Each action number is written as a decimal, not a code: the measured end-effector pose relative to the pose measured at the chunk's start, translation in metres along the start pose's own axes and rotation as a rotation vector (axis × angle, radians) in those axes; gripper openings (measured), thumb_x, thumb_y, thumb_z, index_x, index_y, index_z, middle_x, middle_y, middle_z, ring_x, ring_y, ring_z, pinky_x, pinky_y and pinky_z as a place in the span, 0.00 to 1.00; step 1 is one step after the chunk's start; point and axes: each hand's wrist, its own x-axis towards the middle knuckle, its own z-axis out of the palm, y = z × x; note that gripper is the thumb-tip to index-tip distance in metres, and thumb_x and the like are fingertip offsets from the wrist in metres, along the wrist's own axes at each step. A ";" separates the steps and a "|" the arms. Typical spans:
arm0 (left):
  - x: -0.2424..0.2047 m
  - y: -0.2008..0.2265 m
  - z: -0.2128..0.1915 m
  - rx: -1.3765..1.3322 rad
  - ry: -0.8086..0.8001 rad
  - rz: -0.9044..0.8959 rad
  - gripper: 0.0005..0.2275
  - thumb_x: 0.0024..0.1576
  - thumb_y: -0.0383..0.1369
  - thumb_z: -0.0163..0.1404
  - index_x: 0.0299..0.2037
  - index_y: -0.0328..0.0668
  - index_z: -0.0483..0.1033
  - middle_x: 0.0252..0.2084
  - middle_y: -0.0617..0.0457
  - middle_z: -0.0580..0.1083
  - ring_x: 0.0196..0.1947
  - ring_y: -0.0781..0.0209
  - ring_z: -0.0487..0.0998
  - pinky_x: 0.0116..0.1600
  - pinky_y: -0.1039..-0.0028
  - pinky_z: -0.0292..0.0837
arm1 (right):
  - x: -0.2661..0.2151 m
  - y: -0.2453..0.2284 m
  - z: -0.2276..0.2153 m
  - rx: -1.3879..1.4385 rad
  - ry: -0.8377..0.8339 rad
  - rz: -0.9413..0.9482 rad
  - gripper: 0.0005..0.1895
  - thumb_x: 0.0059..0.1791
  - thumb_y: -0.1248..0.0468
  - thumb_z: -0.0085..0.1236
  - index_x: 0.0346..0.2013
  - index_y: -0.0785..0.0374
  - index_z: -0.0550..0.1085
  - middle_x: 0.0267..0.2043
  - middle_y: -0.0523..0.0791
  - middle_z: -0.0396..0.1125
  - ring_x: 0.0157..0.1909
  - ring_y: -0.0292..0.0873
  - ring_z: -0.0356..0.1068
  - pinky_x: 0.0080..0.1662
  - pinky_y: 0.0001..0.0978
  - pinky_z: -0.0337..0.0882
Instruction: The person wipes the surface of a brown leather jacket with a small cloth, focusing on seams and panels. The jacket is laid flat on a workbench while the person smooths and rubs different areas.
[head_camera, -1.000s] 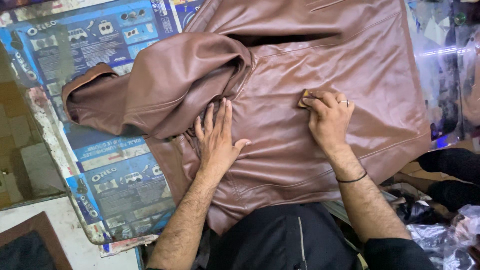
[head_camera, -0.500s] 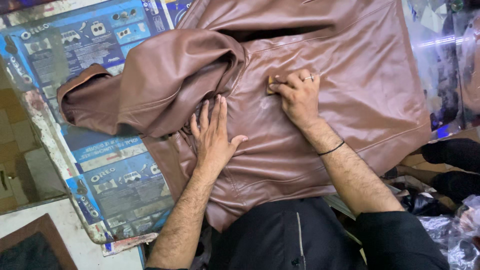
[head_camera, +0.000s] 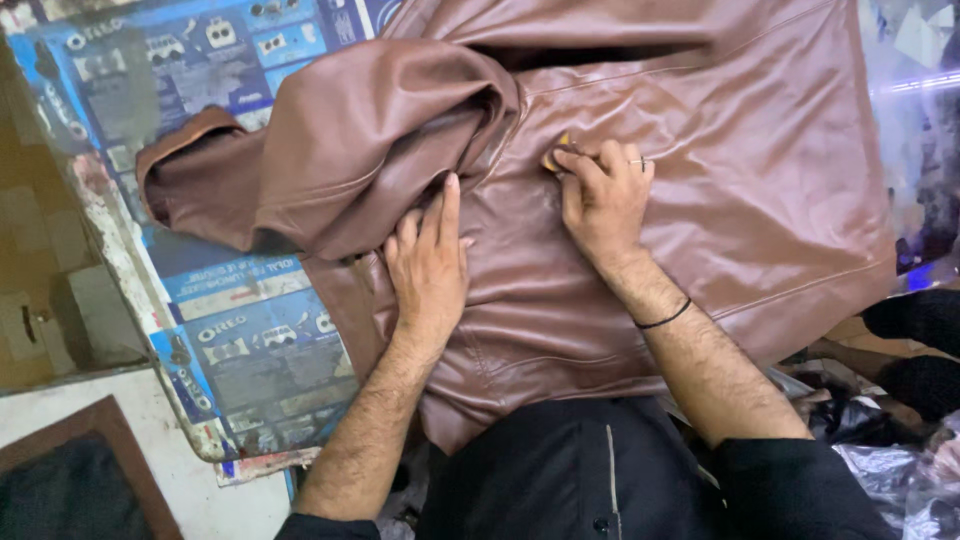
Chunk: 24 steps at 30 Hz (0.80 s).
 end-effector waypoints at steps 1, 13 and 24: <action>0.001 -0.006 -0.001 0.013 0.038 0.020 0.40 0.53 0.34 0.61 0.76 0.45 0.53 0.68 0.49 0.68 0.63 0.46 0.67 0.63 0.49 0.62 | 0.002 -0.005 0.005 0.026 -0.022 -0.044 0.09 0.51 0.65 0.64 0.45 0.50 0.80 0.43 0.37 0.68 0.44 0.44 0.63 0.47 0.43 0.57; 0.003 -0.028 0.000 -0.023 0.095 0.089 0.38 0.54 0.33 0.61 0.75 0.46 0.54 0.68 0.45 0.69 0.65 0.41 0.70 0.64 0.54 0.67 | 0.006 -0.058 0.028 0.007 -0.012 0.004 0.11 0.47 0.64 0.64 0.44 0.51 0.79 0.38 0.40 0.63 0.43 0.45 0.64 0.46 0.43 0.58; -0.002 -0.036 0.003 -0.074 0.001 0.066 0.41 0.52 0.34 0.62 0.75 0.42 0.51 0.69 0.41 0.67 0.65 0.36 0.68 0.66 0.47 0.62 | 0.002 -0.086 0.057 0.007 -0.042 0.055 0.10 0.47 0.63 0.63 0.43 0.52 0.79 0.38 0.42 0.62 0.42 0.45 0.64 0.44 0.44 0.58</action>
